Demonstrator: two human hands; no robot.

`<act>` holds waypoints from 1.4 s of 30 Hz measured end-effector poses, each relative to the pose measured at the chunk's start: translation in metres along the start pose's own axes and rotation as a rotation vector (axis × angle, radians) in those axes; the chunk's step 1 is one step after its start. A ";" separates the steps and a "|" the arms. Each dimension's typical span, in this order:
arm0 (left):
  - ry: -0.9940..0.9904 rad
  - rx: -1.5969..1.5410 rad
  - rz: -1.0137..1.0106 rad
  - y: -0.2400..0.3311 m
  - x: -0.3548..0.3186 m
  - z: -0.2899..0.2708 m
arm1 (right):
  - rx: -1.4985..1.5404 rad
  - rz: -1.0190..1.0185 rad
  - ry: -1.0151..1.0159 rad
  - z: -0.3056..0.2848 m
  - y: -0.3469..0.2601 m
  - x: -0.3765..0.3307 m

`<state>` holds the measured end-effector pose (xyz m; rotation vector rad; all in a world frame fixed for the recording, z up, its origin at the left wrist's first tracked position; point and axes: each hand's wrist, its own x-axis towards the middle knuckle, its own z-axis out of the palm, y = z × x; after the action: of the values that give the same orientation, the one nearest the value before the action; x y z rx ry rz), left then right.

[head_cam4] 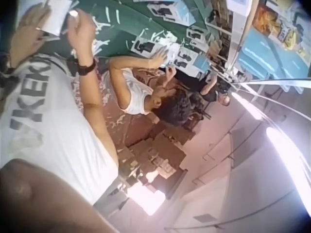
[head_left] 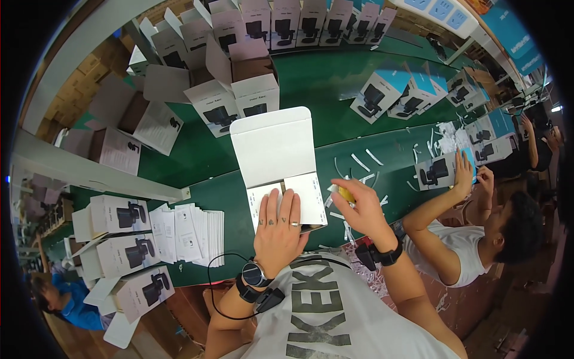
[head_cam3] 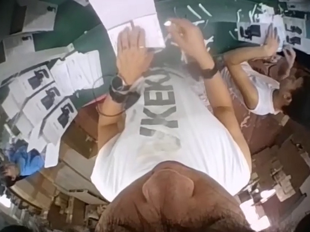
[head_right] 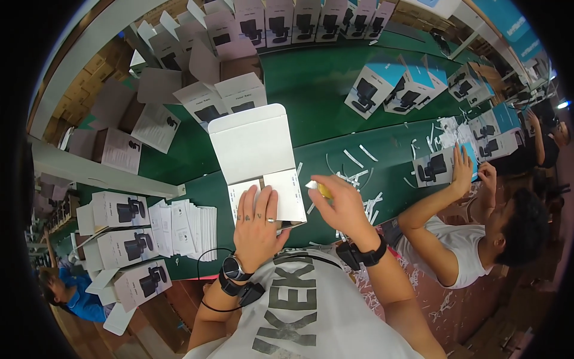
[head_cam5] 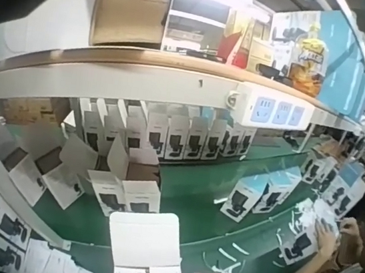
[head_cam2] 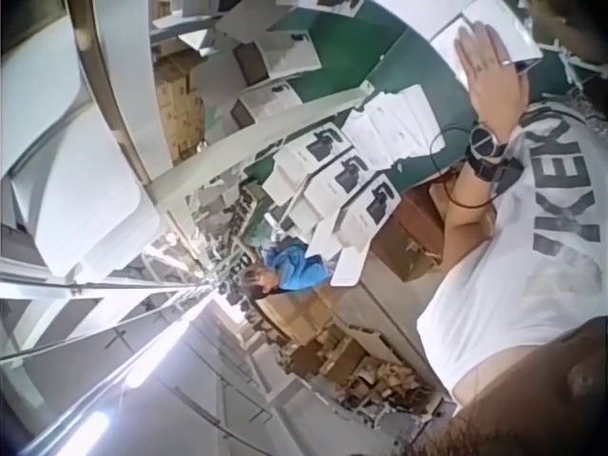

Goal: The person places a manual into a white box, applies a sticker to it, and closes the lid. They then apply a sticker to a blue box and place it inside the white box before setting it on a shelf.

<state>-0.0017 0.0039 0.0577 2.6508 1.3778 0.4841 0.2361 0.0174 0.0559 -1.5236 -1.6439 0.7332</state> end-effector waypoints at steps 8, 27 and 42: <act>0.011 -0.010 0.007 0.006 0.003 0.002 | -0.187 -0.016 0.026 0.009 -0.004 0.012; -0.003 0.009 0.010 0.012 0.000 0.005 | -0.144 -0.018 0.074 0.027 -0.005 -0.022; -0.063 0.104 0.032 0.022 -0.013 0.010 | -0.303 0.035 0.109 -0.020 0.039 -0.036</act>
<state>0.0117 -0.0185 0.0505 2.7483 1.3808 0.3374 0.2738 -0.0149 0.0293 -1.7741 -1.7064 0.4229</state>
